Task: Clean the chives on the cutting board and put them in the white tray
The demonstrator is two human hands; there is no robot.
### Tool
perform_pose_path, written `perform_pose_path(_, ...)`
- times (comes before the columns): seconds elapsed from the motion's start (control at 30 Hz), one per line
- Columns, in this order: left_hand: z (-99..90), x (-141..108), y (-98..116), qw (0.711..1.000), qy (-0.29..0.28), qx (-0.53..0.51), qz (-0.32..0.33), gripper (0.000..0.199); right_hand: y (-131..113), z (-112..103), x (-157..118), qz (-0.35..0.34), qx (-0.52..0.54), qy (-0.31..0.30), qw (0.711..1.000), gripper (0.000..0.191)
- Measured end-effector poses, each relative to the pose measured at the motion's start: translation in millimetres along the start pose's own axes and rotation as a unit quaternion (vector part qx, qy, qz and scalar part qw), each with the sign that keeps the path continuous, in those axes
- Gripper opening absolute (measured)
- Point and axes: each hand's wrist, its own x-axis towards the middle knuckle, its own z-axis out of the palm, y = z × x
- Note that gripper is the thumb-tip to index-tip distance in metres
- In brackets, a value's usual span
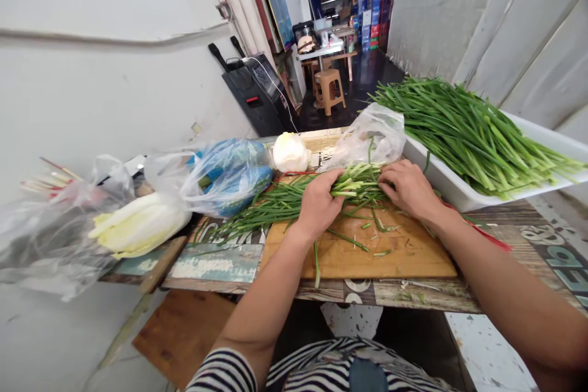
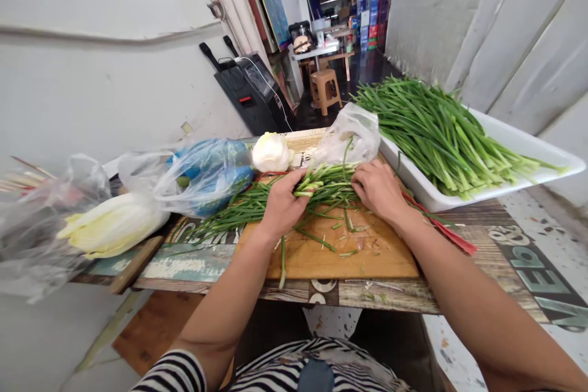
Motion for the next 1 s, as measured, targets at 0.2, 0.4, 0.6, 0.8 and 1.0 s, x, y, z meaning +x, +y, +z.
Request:
perform_pose_path(0.2,0.6,0,-1,0.999,0.006,0.031,0.006,0.024,-15,-21,-5,0.052,0.279,-0.006,0.959,0.016)
perform_pose_path(0.4,-0.4,-1,0,0.997,-0.049,0.056,-0.025,0.021,-30,-29,-7,0.027,0.319,0.044,0.946,0.020)
perform_pose_path(0.6,0.8,1,0,0.995,-0.099,0.025,0.018,0.031,-30,-27,-5,0.010,0.304,0.048,0.951,0.017)
perform_pose_path(0.8,2.4,0,0,0.987,-0.151,0.026,0.048,0.020,-41,-26,-2,-0.006,0.291,-0.013,0.957,0.022)
perform_pose_path(1.0,-1.0,1,0,0.993,-0.117,0.015,0.032,0.008,-18,-37,-2,0.259,0.407,0.045,0.875,0.040)
